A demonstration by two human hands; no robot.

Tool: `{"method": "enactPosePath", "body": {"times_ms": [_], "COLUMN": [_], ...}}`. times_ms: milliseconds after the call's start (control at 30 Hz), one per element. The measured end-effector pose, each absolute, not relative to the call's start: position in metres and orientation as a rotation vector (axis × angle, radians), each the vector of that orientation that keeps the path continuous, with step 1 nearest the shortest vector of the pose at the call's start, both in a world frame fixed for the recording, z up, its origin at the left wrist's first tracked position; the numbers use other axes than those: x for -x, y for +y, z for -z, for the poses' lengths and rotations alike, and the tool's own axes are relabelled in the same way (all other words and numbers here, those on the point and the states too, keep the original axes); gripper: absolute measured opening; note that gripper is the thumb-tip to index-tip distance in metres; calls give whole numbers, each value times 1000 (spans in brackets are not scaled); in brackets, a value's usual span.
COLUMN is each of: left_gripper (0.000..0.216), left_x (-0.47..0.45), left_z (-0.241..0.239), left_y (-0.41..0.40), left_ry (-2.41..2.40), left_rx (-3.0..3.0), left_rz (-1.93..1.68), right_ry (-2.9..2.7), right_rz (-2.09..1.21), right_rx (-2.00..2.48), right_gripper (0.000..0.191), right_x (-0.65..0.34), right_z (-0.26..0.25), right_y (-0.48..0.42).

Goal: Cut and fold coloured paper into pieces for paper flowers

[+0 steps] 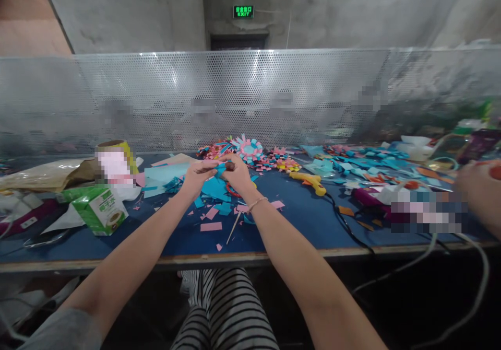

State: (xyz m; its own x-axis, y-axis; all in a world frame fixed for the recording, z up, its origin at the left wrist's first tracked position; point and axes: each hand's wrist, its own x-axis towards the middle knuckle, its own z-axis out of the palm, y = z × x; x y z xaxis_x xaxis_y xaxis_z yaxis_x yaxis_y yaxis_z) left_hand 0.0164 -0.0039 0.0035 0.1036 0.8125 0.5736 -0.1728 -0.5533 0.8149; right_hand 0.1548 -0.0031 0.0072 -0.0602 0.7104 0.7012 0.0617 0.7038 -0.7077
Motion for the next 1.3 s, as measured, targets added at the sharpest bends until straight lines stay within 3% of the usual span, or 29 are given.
{"method": "enactPosePath", "body": {"times_ms": [1300], "left_gripper": [23], "left_x": [-21], "left_z": [-4], "left_y": [-7], "left_ry": [746], "left_rx": [-1414], "left_rz": [-1585], "right_ry": [-1435], "right_rz": [-747], "right_rx": [722], "right_gripper": [13], "right_x": [-151], "right_z": [-11], "right_y": [-9]}}
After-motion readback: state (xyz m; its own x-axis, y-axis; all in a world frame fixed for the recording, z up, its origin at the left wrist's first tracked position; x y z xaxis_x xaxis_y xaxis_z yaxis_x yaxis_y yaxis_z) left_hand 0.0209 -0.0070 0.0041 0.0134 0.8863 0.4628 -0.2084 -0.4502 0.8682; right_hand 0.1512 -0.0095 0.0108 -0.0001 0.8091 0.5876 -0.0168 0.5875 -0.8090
